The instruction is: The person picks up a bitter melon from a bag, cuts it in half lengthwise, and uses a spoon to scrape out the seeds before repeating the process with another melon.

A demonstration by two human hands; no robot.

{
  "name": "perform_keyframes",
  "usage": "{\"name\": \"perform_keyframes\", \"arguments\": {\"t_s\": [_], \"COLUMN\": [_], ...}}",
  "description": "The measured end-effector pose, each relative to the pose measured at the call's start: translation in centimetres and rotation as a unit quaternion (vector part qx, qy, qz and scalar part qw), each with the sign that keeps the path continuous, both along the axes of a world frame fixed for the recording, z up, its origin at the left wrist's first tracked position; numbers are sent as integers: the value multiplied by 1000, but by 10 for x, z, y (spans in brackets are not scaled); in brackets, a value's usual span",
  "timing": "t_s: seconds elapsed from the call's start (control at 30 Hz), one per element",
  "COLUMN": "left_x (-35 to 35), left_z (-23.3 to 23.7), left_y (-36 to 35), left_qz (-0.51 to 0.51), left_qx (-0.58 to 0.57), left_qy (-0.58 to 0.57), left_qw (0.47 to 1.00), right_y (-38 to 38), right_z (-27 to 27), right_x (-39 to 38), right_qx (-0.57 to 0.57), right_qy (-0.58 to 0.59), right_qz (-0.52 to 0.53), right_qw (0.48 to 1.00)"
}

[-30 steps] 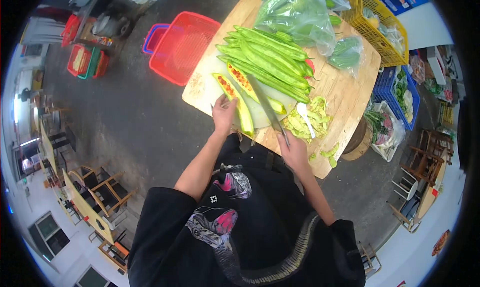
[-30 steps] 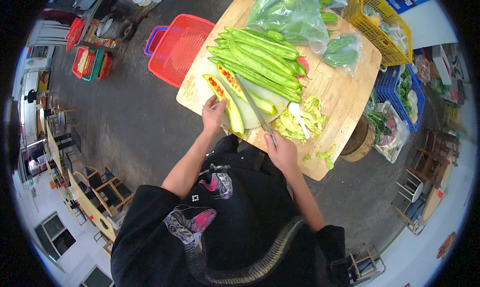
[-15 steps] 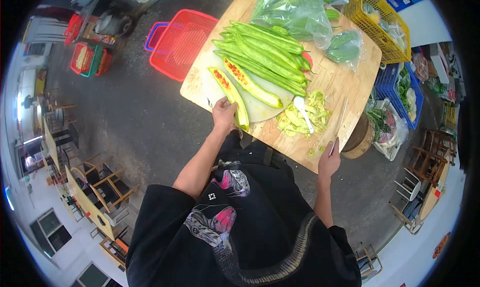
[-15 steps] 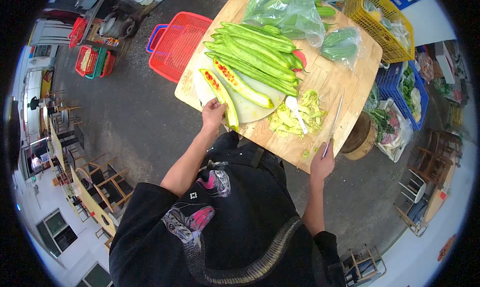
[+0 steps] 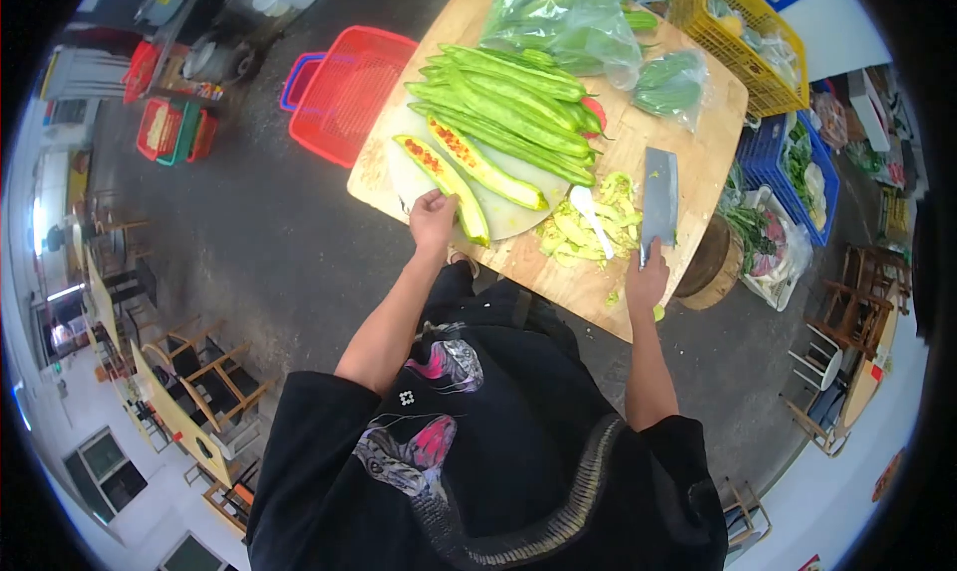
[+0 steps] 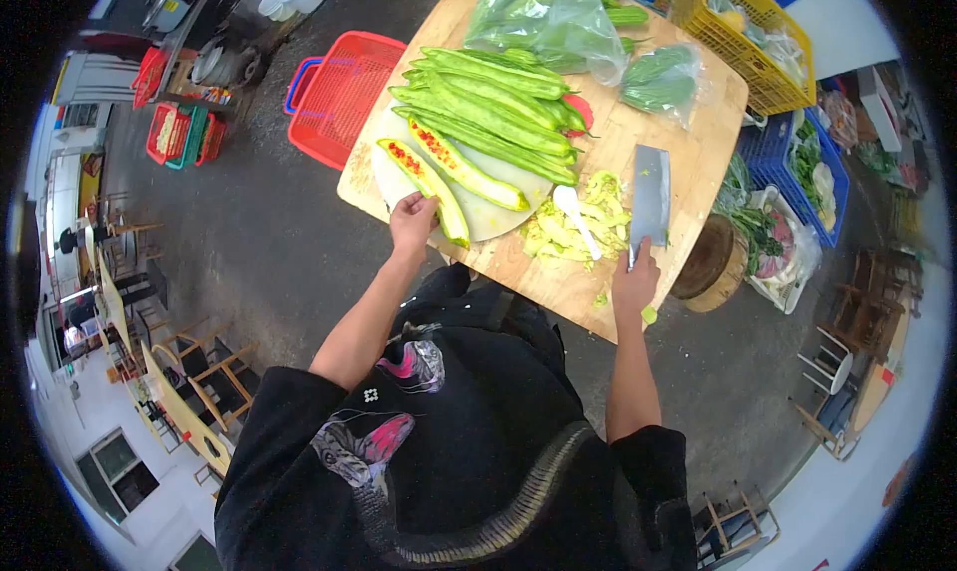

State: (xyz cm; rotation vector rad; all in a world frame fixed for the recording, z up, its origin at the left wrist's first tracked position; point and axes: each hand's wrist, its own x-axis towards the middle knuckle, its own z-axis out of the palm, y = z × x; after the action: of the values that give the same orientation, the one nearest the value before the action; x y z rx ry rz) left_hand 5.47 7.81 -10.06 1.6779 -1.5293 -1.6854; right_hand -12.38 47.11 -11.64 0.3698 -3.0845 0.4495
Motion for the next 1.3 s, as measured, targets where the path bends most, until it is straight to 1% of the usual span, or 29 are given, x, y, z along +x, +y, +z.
{"name": "perform_keyframes", "arguments": {"t_s": [0.07, 0.1, 0.2, 0.23, 0.33, 0.37, 0.43, 0.47, 0.53, 0.57, 0.67, 0.77, 0.87, 0.97, 1.0, 1.07, 1.1, 1.13, 1.2, 1.23, 1.3], "left_x": [7, 11, 24, 26, 32, 35, 26, 21, 22, 22, 21, 22, 27, 41, 45, 47, 47, 47, 44, 36, 15], "left_z": [-4, -4, -7, -6, -6, -16, 3, 14, 13, 11, 24, 34, 31, 7, 15, 48, 62, 66, 68, 73, 80], "left_y": [7, 12, 24, 28, 37, 34, 36, 37, 35, 33, 29, 22, 13, -8, -17, -39, -53, -70, -104, -116, -142], "left_qz": [-19, -40, -106, -109, -111, -115, -82, -65, -56, -52, -61, -95, -141, -255, -282, -332, -341, -374, -426, -453, -504], "left_qx": [-30, -20, -42, -28, -59, -67, -8, 20, 42, 53, 70, 107, 118, 39, -35, -182, -195, -289, -465, -483, -518], "left_qy": [-35, -42, -73, -75, -72, -65, -36, -20, -4, 4, 5, 0, 16, -33, -47, -75, -68, -65, -50, -29, 19], "left_qw": [999, 998, 991, 991, 990, 989, 996, 997, 998, 997, 996, 990, 983, 965, 958, 922, 917, 879, 775, 749, 691], "right_y": [-7, -9, -9, -12, -25, -32, -54, -65, -86, -93, -97, -97, -100, -95, -89, -74, -73, -74, -78, -82, -92], "right_z": [-1, 1, -2, 0, 12, 15, 27, 33, 41, 46, 42, 35, 33, 44, 40, 21, 36, 55, 90, 98, 84], "right_x": [4, 5, 9, 11, 10, 12, 8, 7, 8, 11, 10, 5, 0, -5, -6, 0, 4, 13, 36, 47, 72], "right_qx": [-10, -42, -64, -68, -64, -97, -161, -148, -123, -92, -79, -85, -72, -112, -128, -159, -248, -289, -367, -403, -437], "right_qy": [-4, -13, 2, 27, 116, 83, 21, -25, -115, -113, -93, -108, -137, -186, -161, -110, -298, -335, -402, -437, -431], "right_qz": [-19, -31, -15, -18, -1, 39, 115, 133, 170, 158, 144, 139, 135, 109, 105, 92, -23, -53, -114, -145, -176], "right_qw": [1000, 999, 998, 997, 991, 991, 980, 980, 971, 977, 982, 981, 979, 970, 973, 977, 922, 895, 831, 791, 770]}}
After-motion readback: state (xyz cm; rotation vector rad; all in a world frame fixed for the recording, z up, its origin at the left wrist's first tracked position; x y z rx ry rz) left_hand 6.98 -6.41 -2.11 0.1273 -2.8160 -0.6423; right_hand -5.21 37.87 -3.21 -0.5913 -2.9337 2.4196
